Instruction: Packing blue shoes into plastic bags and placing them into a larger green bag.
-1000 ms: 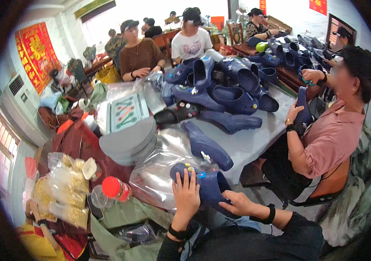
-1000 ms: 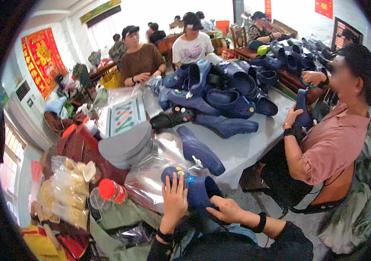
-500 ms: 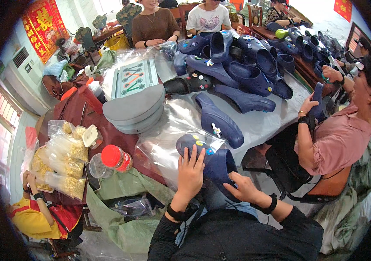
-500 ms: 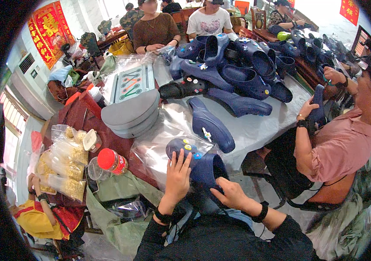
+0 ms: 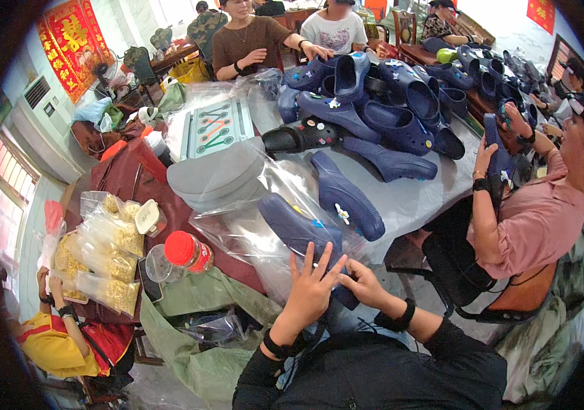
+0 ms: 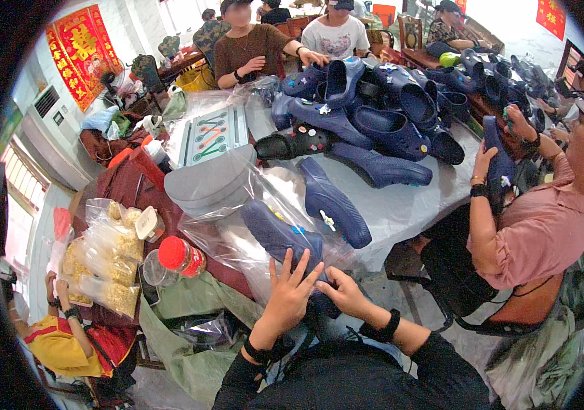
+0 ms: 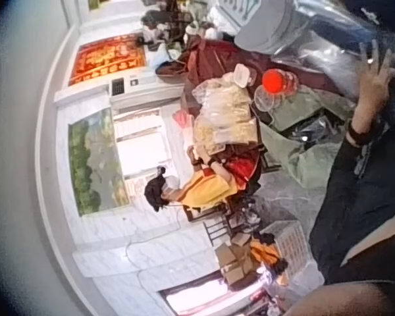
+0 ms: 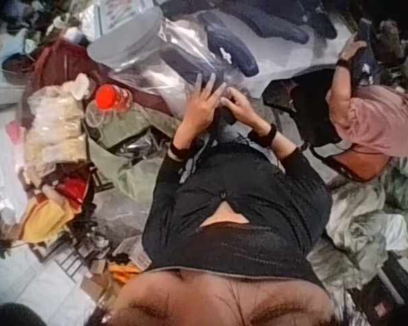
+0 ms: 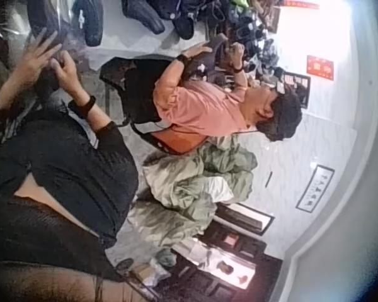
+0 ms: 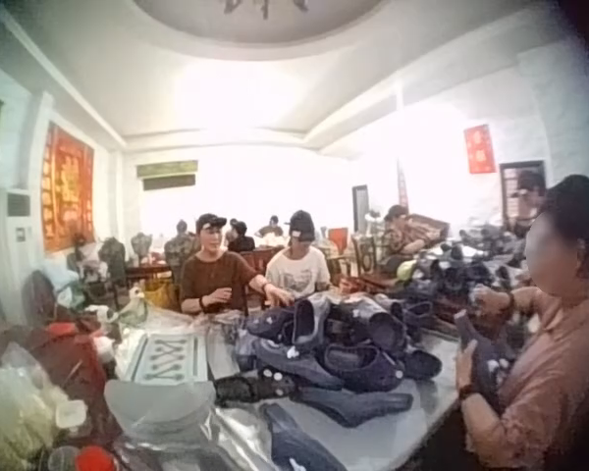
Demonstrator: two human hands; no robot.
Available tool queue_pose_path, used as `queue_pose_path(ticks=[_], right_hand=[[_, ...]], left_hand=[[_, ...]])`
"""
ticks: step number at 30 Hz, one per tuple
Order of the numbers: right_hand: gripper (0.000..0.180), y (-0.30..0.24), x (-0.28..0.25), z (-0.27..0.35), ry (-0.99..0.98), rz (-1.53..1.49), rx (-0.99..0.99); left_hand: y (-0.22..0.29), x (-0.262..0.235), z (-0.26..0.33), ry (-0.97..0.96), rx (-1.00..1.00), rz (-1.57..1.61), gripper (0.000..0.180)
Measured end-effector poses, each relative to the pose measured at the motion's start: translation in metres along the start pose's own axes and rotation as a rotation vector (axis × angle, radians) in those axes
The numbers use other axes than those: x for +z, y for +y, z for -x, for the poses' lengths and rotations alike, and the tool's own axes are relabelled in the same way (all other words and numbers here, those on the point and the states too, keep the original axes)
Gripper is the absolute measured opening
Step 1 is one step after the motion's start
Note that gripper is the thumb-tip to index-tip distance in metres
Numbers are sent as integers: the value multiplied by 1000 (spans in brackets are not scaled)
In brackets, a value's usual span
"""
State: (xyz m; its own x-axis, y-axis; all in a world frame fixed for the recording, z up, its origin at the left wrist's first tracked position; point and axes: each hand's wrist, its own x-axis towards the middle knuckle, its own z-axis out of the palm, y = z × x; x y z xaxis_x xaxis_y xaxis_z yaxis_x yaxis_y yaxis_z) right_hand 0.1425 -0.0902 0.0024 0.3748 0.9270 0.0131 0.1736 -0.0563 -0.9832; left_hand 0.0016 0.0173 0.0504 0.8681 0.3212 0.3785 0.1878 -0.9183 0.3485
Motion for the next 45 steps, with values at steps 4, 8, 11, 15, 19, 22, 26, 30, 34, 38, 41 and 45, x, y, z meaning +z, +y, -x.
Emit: queue_pose_path(ticks=[4,8,11,15,19,22,26,30,34,38,41,45], right_hand=[[13,-10,8,-11,-54,-359,-21],[13,-4,12,-15,-82,-614,37],[12,1,18,-18,-70,-685,30],[8,-5,26,-21,-1,-795,75],[10,3,33,-25,-5,-816,48],[12,-6,35,-26,-58,-804,3],[11,-10,43,-28,16,-831,39],[12,-10,49,-31,119,-784,20],[11,-17,55,-34,165,-779,81],[13,0,63,-41,168,-742,113],[15,-9,65,-43,206,-672,115],[16,-17,60,-46,223,-663,152]], left_hand=[[-18,-2,7,21,-28,-144,57],[-42,4,26,353,-126,-302,65],[-52,15,31,634,-416,-270,72],[-59,32,27,862,-560,99,75],[-85,47,36,733,-782,981,49],[-97,58,42,633,-824,1015,28],[-89,64,40,623,-800,638,25],[-69,48,42,400,-757,412,20],[-66,42,49,447,-808,562,29],[-72,50,55,430,-811,476,38],[-70,51,54,361,-786,381,48],[-61,41,53,361,-703,334,45]])
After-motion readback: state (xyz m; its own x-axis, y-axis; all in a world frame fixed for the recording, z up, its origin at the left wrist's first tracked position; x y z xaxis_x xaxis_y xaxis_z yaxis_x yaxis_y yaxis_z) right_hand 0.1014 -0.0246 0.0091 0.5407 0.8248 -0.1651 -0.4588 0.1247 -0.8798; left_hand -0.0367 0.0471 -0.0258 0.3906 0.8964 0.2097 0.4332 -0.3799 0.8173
